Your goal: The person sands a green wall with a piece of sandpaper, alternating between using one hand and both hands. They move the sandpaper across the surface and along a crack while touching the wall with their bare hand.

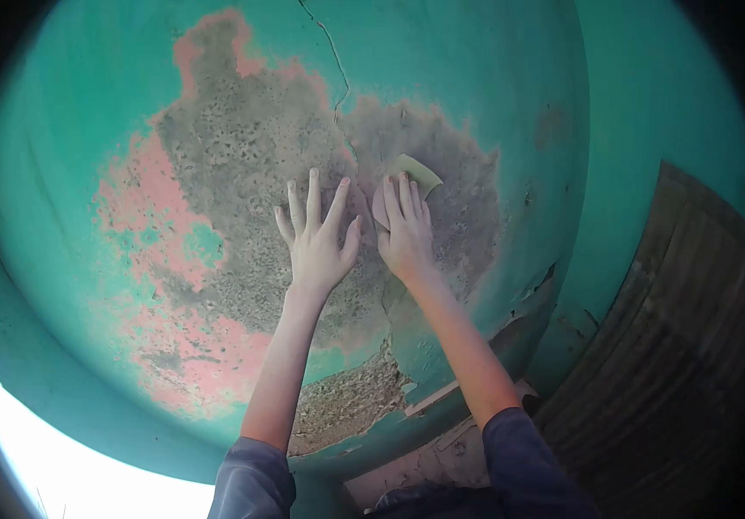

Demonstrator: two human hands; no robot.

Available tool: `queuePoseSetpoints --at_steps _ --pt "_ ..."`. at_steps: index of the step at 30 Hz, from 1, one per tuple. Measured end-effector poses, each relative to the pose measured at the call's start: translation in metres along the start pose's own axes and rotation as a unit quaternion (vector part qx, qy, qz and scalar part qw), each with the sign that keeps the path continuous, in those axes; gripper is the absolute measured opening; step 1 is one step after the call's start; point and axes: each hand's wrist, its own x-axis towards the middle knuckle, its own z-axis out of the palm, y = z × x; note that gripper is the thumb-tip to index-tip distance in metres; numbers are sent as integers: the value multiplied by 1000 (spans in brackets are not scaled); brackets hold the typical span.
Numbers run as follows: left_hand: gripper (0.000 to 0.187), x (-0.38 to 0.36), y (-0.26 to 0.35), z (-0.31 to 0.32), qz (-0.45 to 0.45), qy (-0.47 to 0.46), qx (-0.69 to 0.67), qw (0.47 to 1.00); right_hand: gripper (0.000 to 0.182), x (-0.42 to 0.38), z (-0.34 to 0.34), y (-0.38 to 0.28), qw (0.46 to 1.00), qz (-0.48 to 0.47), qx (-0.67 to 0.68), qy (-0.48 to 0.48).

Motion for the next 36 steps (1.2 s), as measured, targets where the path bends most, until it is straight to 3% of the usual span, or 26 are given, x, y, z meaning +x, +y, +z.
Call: queuePoseSetpoints --at_steps 5,7,13,19,25,31,36 --pt "64 52 14 19 1 35 80 996 69 -23 13 26 999 -35 -23 9" --pt "64 54 16 31 -8 59 111 992 67 -32 3 29 996 -39 -63 -56" --pt "61 51 12 49 -17 105 184 977 63 133 -42 27 984 -139 -85 73" --pt "58 48 13 48 -23 104 189 976 58 75 -36 44 988 -145 -58 1" --pt "58 50 11 50 -24 111 196 974 59 149 -53 29 982 -163 -72 68" --pt "59 44 12 52 -22 107 203 973 57 88 -41 48 984 -166 -63 18" --pt "60 46 11 54 -20 122 203 971 58 145 -54 38 978 -183 -77 57"
